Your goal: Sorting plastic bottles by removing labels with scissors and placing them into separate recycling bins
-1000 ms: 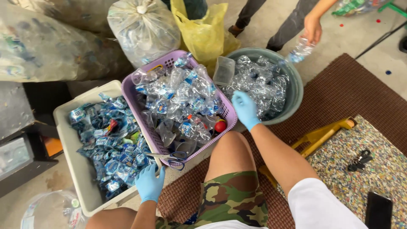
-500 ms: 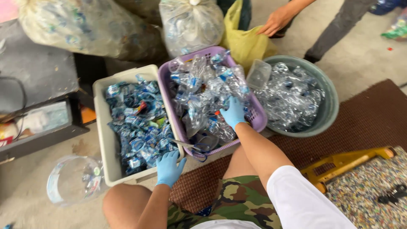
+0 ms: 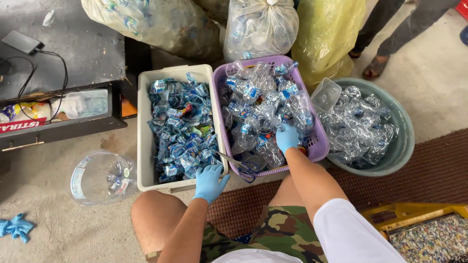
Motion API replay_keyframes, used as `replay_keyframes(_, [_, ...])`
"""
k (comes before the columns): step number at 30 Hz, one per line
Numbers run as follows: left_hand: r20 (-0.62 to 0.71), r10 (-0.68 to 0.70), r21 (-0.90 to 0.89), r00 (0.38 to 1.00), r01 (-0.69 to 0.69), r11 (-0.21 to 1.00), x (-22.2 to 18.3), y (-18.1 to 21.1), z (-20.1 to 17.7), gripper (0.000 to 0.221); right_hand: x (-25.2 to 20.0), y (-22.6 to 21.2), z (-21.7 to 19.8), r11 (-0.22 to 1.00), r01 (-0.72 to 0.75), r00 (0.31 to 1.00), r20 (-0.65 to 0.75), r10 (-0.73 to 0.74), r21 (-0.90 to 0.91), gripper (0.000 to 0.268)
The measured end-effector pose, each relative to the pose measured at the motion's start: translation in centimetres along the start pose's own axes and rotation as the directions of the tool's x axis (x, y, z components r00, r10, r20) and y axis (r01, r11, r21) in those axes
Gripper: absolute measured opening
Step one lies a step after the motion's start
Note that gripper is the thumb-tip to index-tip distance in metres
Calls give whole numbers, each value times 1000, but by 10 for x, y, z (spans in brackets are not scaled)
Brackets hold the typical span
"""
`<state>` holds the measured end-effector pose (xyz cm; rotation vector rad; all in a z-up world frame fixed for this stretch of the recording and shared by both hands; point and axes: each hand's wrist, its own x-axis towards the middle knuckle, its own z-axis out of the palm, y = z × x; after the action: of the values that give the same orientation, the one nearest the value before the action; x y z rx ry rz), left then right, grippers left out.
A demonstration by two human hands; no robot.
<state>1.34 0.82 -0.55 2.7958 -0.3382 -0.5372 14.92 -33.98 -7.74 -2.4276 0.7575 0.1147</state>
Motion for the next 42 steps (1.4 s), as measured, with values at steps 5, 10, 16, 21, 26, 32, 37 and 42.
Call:
replay_keyframes(5, [-38, 7, -45, 999, -9, 999, -2, -2, 3, 52, -78, -39, -41, 889, 435, 894, -187, -406, 147, 37])
replay_keyframes(10, [-120, 0, -200, 993, -24, 979, 5, -20, 22, 46, -136, -75, -65, 562, 800, 599, -334, -728, 211, 56])
replay_keyframes(16, [-586, -214, -701, 782, -357, 618, -22, 1, -13, 26, -201, -104, -76, 155, 988, 147, -410, -900, 13, 31])
replay_keyframes(21, [230, 112, -657, 967, 239, -715, -80, 62, -66, 75, -218, -87, -29, -81, 988, -44, -260, -965, 131, 50])
replay_keyframes(26, [183, 43, -508, 982, 132, -851, -39, 26, -11, 46, -267, -110, -66, 37, 999, 44, -218, -975, 37, 42])
replay_keyframes(32, [143, -183, -641, 973, -49, -766, -52, 33, -52, 46, -308, -103, -72, 546, 657, 568, 134, -812, 520, 74])
replay_keyframes(37, [-45, -167, -713, 985, -149, -685, -35, 25, -10, 63, -351, -140, -102, 827, 333, 718, 448, -533, 452, 125])
replay_keyframes(42, [-91, 90, -740, 992, -7, -673, -46, 31, -28, 54, -379, -167, -130, 855, 284, 701, 515, -493, 433, 109])
